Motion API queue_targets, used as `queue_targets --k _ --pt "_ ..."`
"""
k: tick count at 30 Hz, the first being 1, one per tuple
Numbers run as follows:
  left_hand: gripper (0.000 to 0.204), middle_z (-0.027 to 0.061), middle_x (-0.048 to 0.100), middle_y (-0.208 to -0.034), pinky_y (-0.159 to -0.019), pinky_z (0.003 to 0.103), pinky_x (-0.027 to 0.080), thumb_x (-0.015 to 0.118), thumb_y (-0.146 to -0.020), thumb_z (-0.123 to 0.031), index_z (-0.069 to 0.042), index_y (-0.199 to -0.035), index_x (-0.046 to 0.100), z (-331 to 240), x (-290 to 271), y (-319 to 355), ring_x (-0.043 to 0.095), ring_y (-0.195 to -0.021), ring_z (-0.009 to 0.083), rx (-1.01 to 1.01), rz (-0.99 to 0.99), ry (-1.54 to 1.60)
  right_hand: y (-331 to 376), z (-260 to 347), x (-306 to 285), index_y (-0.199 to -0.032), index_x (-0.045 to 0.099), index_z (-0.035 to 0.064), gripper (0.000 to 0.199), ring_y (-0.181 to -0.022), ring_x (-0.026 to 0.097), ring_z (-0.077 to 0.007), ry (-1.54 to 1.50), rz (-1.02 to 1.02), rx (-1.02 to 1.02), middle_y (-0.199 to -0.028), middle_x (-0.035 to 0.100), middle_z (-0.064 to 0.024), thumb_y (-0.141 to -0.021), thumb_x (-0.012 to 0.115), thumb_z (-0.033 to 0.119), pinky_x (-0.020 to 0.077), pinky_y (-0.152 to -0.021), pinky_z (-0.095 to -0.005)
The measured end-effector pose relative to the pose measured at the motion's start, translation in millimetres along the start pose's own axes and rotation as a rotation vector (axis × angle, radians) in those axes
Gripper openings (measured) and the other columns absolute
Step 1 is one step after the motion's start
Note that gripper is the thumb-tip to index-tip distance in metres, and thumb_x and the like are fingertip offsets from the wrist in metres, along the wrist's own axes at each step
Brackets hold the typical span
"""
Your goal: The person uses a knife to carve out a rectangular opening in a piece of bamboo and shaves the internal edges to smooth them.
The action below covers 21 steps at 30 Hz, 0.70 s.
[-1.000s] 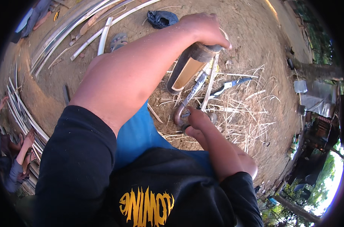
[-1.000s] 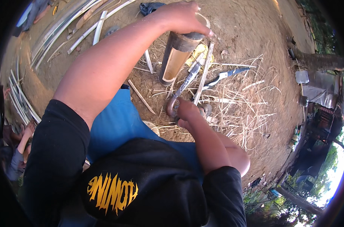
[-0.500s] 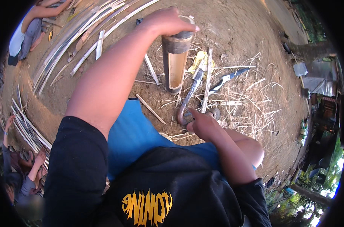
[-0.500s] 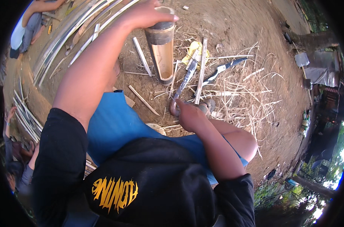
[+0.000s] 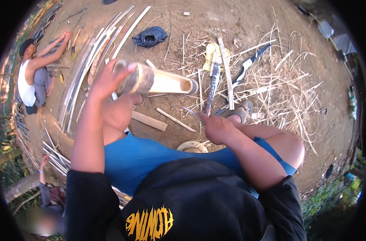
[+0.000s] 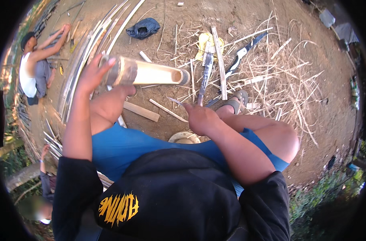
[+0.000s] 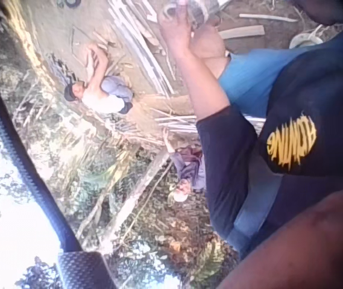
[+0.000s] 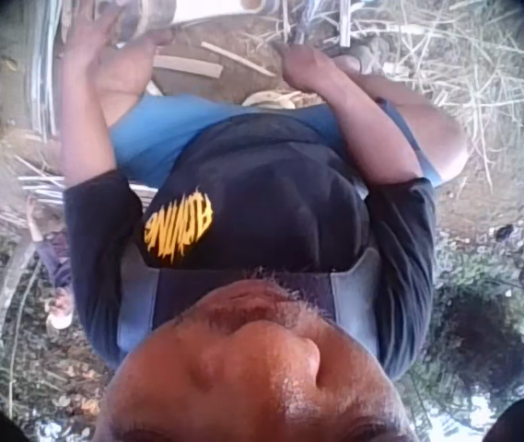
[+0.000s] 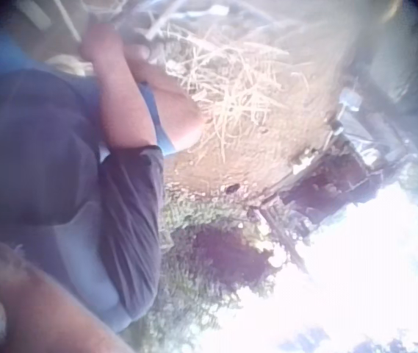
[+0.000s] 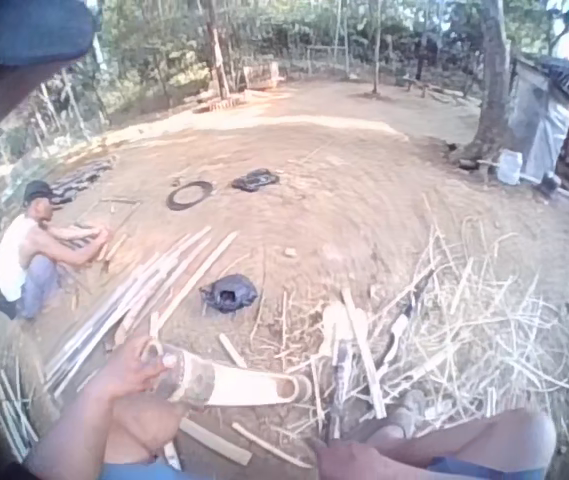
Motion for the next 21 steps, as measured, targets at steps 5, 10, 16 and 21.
queue_targets --k 5,10,16,21 --pt "0.077 0.0217 0.065 -0.126 -0.102 0.04 0.049 0.071 -0.091 -0.056 0.004 -0.136 0.054 4 24 78 0.065 -0.11 0.0292 -0.149 0.151 0.206 -12 -20 3 -0.149 0.045 0.0077 0.062 -0.11 0.07 -0.0391 0.01 0.106 0.042 -0.12 0.069 -0.0238 -0.088 0.058 0.004 0.0564 -0.09 -0.0489" --pt "0.072 0.0185 0.061 -0.132 -0.093 0.041 0.058 0.073 -0.093 -0.045 0.002 -0.141 0.048 2 68 153 0.065 -0.117 0.0261 -0.426 0.143 1.007 -25 -26 0 -0.156 0.037 0.0063 0.07 -0.115 0.068 -0.0383 -0.037 0.071 0.036 -0.124 0.069 -0.0238 -0.089 0.056 0.002 0.0552 -0.095 -0.0476" --pt "0.071 0.0156 0.059 -0.14 -0.093 0.048 0.058 0.061 -0.1 -0.049 -0.001 -0.149 0.042 -28 108 199 0.061 -0.126 0.0303 -0.732 0.321 1.241 -30 -29 0 -0.158 0.034 0.0071 0.073 -0.115 0.068 -0.0379 -0.069 0.057 0.014 -0.122 0.069 -0.0243 -0.089 0.057 0.004 0.0545 -0.096 -0.0473" --pt "0.08 0.0196 0.05 -0.149 -0.102 0.055 0.053 0.053 -0.1 -0.055 -0.005 -0.157 0.029 -58 148 216 0.056 -0.133 0.0349 -0.746 0.648 1.241 -15 -20 6 -0.155 0.035 0.0058 0.071 -0.107 0.068 -0.0408 -0.108 0.024 -0.075 -0.116 0.068 -0.027 -0.088 0.058 0.005 0.0543 -0.093 -0.0488"
Point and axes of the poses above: each hand's wrist, its own y-axis away from the middle knuckle, its own x-axis out of the palm, z = x × y, the point moved 8 cm from there along -y, towards the middle knuckle
